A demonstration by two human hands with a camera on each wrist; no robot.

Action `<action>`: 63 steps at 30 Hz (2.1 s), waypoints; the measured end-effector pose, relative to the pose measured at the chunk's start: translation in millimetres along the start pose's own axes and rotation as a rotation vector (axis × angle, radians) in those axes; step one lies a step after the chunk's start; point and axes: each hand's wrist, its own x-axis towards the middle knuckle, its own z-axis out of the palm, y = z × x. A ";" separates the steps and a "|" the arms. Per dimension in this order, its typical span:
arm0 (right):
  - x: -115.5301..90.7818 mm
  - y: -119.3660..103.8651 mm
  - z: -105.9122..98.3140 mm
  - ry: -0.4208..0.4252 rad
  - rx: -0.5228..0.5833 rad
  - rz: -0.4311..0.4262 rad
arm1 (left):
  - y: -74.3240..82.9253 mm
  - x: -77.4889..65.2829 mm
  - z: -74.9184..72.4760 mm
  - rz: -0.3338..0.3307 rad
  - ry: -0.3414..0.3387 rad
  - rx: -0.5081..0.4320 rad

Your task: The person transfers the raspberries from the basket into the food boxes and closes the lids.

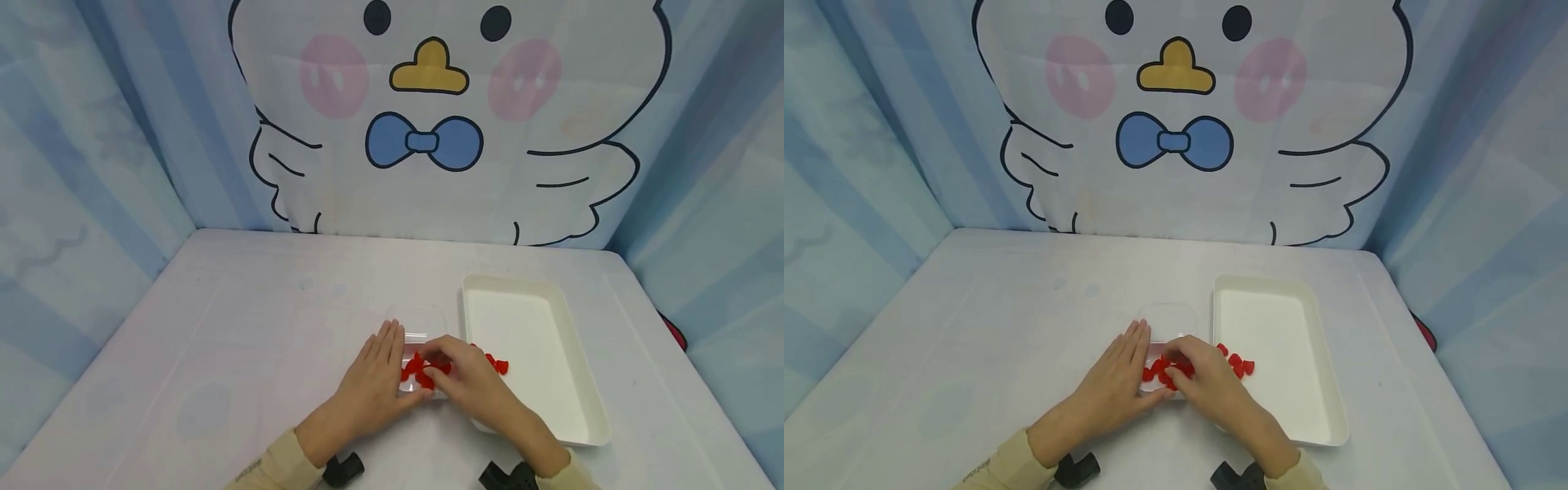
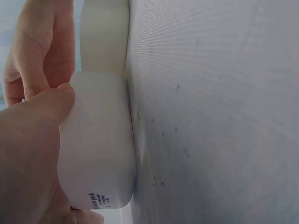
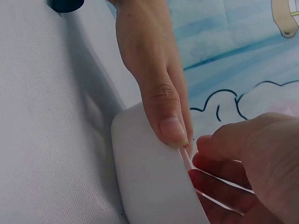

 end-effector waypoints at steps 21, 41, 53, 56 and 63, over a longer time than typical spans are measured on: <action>0.2 6.1 -29.3 0.131 -0.123 0.073 | 2.4 2.3 -0.3 -0.035 -0.023 -0.007; -6.8 22.6 -59.2 0.156 -0.169 0.305 | 4.3 1.0 -1.5 -0.085 -0.075 -0.045; -11.9 30.9 -72.5 0.146 -0.182 0.361 | 5.7 1.9 -0.4 -0.073 -0.053 -0.045; -13.2 33.2 -76.8 0.130 -0.190 0.368 | 5.9 2.1 -0.3 -0.070 -0.051 -0.041; -15.1 36.8 -84.4 0.093 -0.205 0.393 | 6.2 2.3 -1.0 -0.068 -0.050 -0.034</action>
